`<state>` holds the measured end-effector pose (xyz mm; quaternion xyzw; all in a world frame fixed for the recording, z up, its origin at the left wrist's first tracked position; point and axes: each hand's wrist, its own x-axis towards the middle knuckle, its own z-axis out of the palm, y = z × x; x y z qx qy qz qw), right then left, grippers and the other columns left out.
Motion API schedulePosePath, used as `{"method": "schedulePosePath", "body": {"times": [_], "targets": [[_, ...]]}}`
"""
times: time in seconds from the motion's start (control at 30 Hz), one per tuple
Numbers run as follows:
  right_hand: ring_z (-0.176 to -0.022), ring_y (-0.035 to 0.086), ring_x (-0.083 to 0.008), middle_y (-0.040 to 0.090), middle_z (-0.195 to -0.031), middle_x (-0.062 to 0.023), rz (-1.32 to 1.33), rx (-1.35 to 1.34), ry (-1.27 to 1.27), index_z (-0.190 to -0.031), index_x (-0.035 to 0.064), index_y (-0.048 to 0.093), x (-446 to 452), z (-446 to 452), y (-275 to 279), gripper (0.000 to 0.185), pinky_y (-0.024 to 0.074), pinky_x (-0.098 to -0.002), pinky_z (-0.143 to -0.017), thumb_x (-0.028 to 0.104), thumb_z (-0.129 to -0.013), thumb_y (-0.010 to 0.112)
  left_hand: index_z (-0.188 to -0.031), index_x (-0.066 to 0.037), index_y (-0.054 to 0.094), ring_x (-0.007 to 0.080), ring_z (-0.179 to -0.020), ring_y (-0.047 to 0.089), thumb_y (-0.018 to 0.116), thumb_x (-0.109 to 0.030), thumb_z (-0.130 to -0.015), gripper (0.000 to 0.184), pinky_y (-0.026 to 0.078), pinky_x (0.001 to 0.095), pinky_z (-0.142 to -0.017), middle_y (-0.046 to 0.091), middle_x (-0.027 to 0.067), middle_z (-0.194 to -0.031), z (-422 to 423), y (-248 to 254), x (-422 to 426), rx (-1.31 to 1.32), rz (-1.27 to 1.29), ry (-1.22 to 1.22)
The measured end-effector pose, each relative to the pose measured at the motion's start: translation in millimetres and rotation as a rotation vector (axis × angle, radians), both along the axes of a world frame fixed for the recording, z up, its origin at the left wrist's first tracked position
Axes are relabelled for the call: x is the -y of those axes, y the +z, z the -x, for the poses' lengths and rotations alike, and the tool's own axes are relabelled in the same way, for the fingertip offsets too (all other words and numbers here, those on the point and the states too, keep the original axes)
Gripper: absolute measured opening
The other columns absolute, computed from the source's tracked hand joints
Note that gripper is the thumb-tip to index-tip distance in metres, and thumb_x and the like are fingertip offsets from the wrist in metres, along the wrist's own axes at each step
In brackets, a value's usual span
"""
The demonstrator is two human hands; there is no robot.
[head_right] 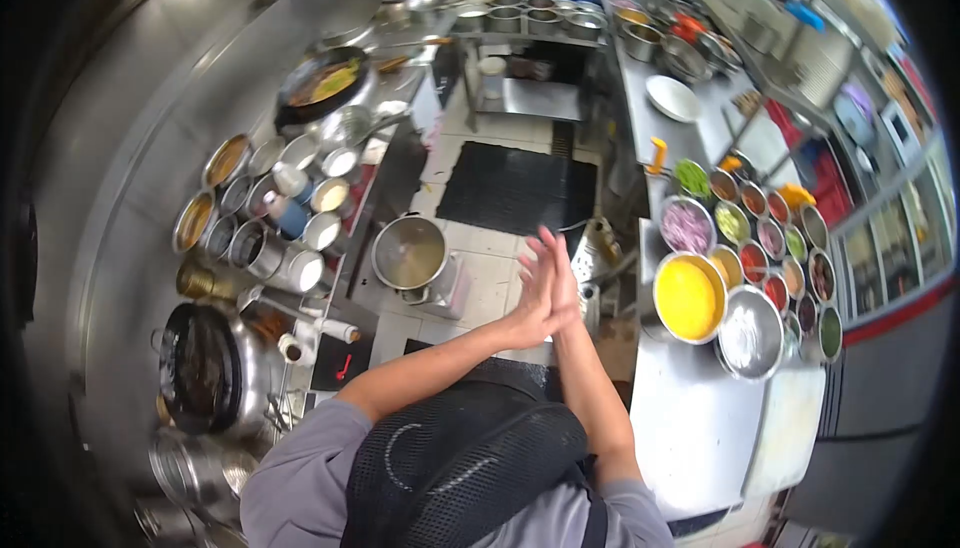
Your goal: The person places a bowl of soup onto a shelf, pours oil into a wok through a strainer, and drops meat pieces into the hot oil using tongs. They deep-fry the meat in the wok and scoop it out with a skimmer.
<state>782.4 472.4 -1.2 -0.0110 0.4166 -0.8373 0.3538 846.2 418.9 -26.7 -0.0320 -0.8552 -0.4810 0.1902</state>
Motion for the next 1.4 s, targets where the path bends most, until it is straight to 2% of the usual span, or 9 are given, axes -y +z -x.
{"method": "schedulePosePath", "body": {"times": [0.1,0.27,0.37,0.57,0.7,0.8,0.9,1.03,1.4], "targets": [[-0.115,0.059,-0.0240,0.061,-0.129,-0.0142,0.077,-0.175,-0.231,-0.135,0.0021,0.052,-1.2,7.0,64.2,0.062,0.0431,-0.0454,-0.103,0.052,-0.098,0.043,-0.157,-0.011,-0.005,0.0488,-0.147,-0.008,0.062,-0.052,-0.088,0.105,0.006,0.0632,-0.114,-0.001,0.0244,-0.162,21.5,54.6,-0.7,-0.083,-0.061,-0.109],[-0.136,0.040,-0.0262,0.037,-0.153,-0.0126,0.193,-0.772,-0.196,-0.153,0.0050,0.029,-2.8,-5.4,123.7,0.066,0.0331,-0.0380,-0.110,0.050,-0.104,0.027,-0.156,-0.002,0.007,0.0333,-0.152,-0.003,0.054,-0.048,-0.096,0.089,0.002,0.0459,-0.119,0.006,0.0212,-0.163,45.5,158.2,12.6,-0.423,-0.143,-0.202],[-0.151,0.011,-0.0290,0.017,-0.162,-0.0165,-0.022,-1.066,-0.225,-0.155,0.0009,0.017,4.1,-25.2,143.1,0.065,0.0073,-0.0360,-0.121,0.041,-0.105,0.019,-0.156,-0.002,0.011,0.0294,-0.152,-0.002,0.043,-0.048,-0.101,0.078,-0.003,0.0422,-0.120,0.007,0.0166,-0.164,41.3,209.1,25.7,-0.536,-0.279,-0.249],[-0.150,0.014,-0.0320,0.020,-0.160,-0.0197,-0.006,-1.231,-0.081,-0.153,-0.0014,0.022,27.9,-57.1,140.7,0.060,0.0094,-0.0371,-0.121,0.033,-0.105,0.030,-0.148,0.002,0.036,0.0251,-0.150,0.015,0.030,-0.040,-0.105,0.060,0.005,0.0396,-0.121,0.026,0.0147,-0.160,43.4,215.0,86.8,-0.747,-0.358,0.027],[-0.140,0.038,-0.0333,0.040,-0.150,-0.0195,-0.104,-1.273,-0.035,-0.147,0.0016,0.038,35.4,-53.4,113.2,0.053,0.0322,-0.0383,-0.113,0.033,-0.104,0.039,-0.150,-0.003,0.036,0.0261,-0.150,0.016,0.028,-0.040,-0.105,0.059,0.006,0.0423,-0.120,0.028,0.0142,-0.159,26.0,203.9,121.6,-0.632,-0.249,0.183],[-0.124,0.055,-0.0282,0.056,-0.134,-0.0157,-0.240,-1.133,0.115,-0.138,0.0037,0.050,41.2,-35.4,75.7,0.049,0.0428,-0.0375,-0.104,0.037,-0.104,0.042,-0.148,-0.003,0.039,0.0330,-0.150,0.014,0.031,-0.039,-0.103,0.059,0.001,0.0501,-0.119,0.029,0.0156,-0.158,5.8,193.8,118.9,-0.652,-0.020,0.243],[-0.112,0.060,-0.0218,0.062,-0.123,-0.0075,0.093,-0.093,0.169,-0.131,0.0069,0.056,47.4,-43.5,61.9,0.043,0.0475,-0.0366,-0.097,0.038,-0.105,0.042,-0.149,-0.004,0.038,0.0379,-0.150,0.011,0.037,-0.039,-0.099,0.061,-0.004,0.0570,-0.117,0.032,0.0158,-0.158,-20.4,154.9,97.5,-0.610,0.436,0.163],[-0.118,0.056,-0.0201,0.061,-0.125,-0.0068,0.322,-0.178,0.301,-0.134,0.0060,0.053,59.1,-54.2,-7.8,0.045,0.0446,-0.0357,-0.101,0.038,-0.105,0.040,-0.132,-0.003,0.051,0.0468,-0.135,0.039,0.034,-0.042,-0.100,0.053,0.012,0.0576,-0.117,0.053,0.0251,-0.136,-40.3,61.3,77.8,-0.631,0.345,-0.076],[-0.122,0.051,-0.0218,0.055,-0.135,-0.0082,0.091,0.175,0.047,-0.140,0.0076,0.048,30.1,-77.2,0.2,0.049,0.0411,-0.0360,-0.104,0.037,-0.102,0.040,-0.153,-0.015,0.030,0.0404,-0.145,0.026,0.022,-0.054,-0.101,0.065,0.000,0.0593,-0.117,0.032,0.0144,-0.156,-28.6,-34.9,111.5,-0.451,0.468,-0.140]]}}
